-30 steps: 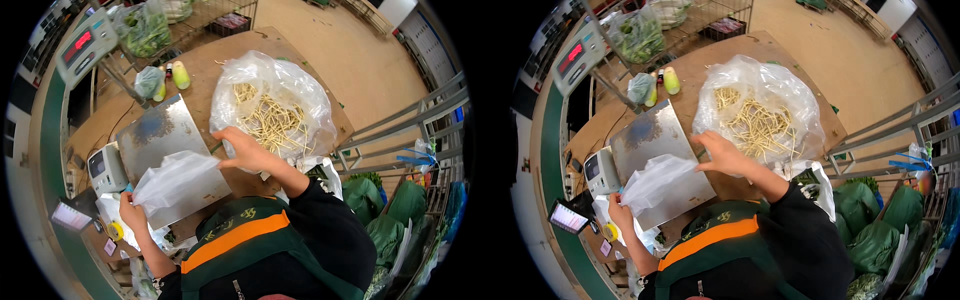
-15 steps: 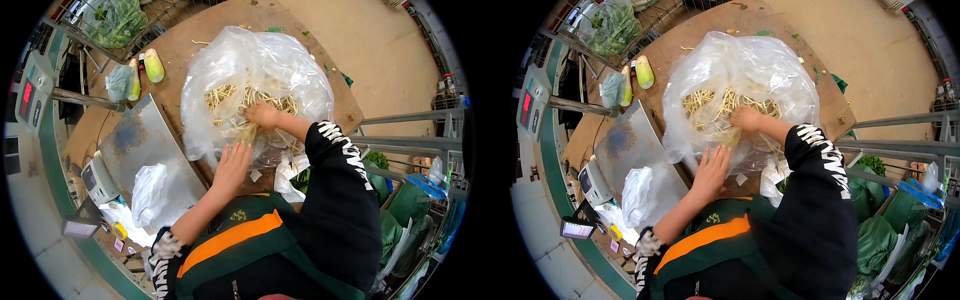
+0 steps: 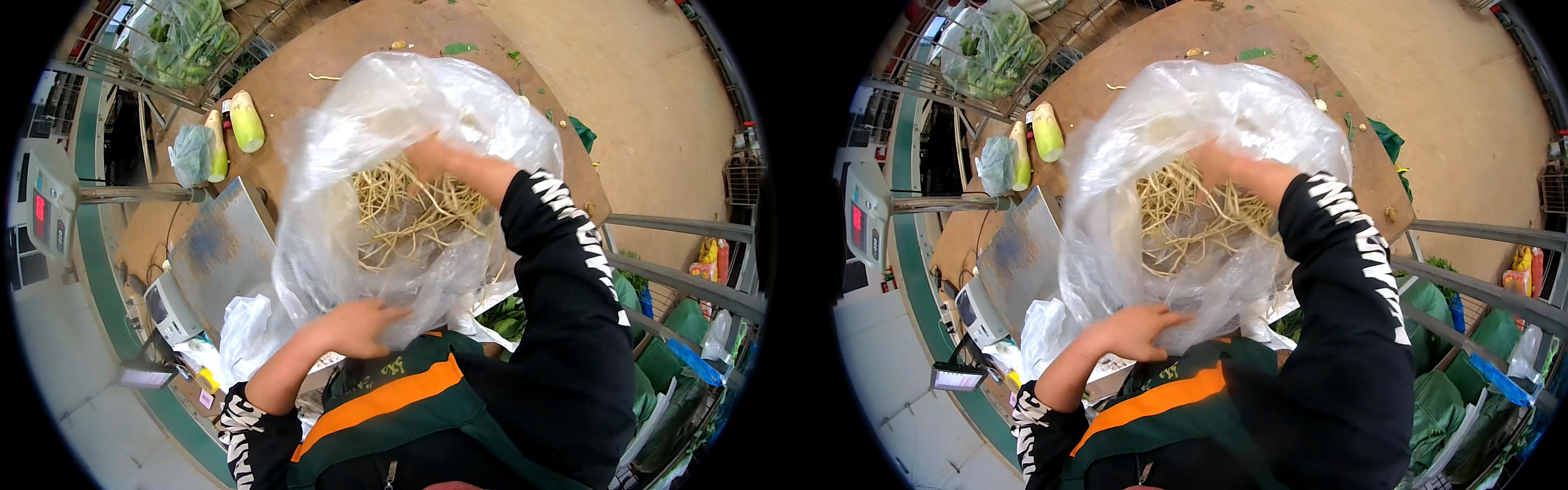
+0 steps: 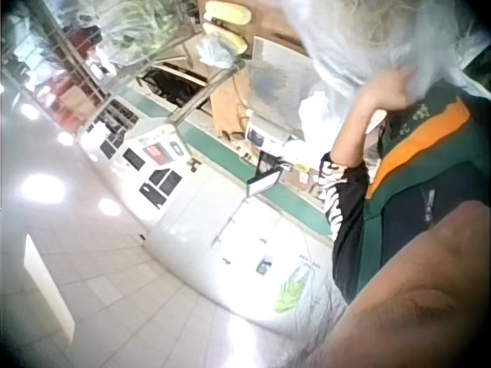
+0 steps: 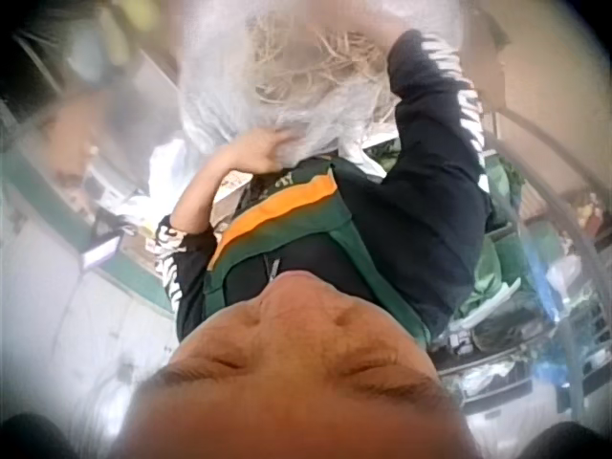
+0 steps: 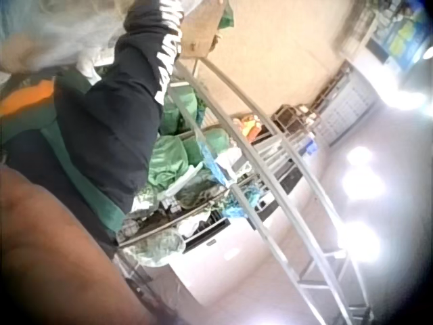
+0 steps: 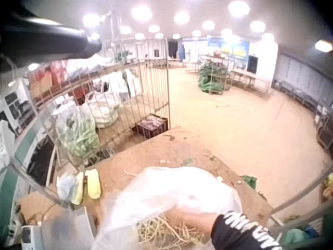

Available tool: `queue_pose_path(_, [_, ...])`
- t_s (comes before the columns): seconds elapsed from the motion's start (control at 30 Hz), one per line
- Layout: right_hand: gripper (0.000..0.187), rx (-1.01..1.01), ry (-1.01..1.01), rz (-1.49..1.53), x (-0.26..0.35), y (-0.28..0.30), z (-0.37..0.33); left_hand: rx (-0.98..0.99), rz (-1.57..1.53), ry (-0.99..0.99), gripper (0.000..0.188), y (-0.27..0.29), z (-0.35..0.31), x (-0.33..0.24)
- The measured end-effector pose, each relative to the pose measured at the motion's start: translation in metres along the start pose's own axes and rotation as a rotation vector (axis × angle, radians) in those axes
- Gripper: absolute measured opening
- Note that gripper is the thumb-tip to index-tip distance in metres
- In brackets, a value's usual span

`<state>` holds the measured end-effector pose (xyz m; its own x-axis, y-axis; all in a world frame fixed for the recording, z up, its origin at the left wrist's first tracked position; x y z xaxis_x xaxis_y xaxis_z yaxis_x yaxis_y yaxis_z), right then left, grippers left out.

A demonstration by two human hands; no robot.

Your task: The person repeatedly scoops bean sprouts from a large bag, places them into a small plastic bag on a digital scale, adjusts the amount to reach a target weight, ties the bag, and sets it aside. This cycle is repeated multiple times.

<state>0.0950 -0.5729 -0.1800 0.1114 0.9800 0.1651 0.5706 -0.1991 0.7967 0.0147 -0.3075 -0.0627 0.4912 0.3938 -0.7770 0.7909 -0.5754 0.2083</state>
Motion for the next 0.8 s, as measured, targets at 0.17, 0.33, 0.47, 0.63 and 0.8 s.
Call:
queue_pose_path(0.17, [0.073,-0.228,-0.127,-0.045,-0.001,-0.043,0.048,-0.555,-0.095,0.026,0.083,0.127,0.003,0.019])
queue_pose_path(0.33, [0.075,-0.279,-0.097,-0.027,-0.005,-0.046,0.075,-0.736,0.545,0.307,0.081,0.172,-0.007,0.008])
queue_pose_path(0.47, [0.076,-0.356,-0.086,-0.027,-0.024,-0.044,0.078,-0.859,0.52,0.207,0.083,0.187,-0.01,-0.004])
queue_pose_path(0.63, [0.078,-0.612,0.027,-0.156,-0.026,0.021,0.012,-0.852,0.094,-0.08,0.094,0.194,-0.027,-0.022])
queue_pose_path(0.8, [0.047,-0.274,-0.003,0.052,0.021,0.154,-0.106,-1.066,0.156,-0.341,0.108,0.198,-0.045,-0.072])
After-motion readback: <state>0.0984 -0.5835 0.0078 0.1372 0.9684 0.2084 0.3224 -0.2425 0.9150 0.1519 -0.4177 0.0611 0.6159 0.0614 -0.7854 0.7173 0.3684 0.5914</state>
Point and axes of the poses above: each hand's wrist, its own z-axis towards the middle knuckle, its own y-axis out of the back of the hand, x = y × z, the point moved 8 cm from there along z, towards the middle knuckle, and after that the axes turned 11 degrees about -z, right-handed, at the moved point
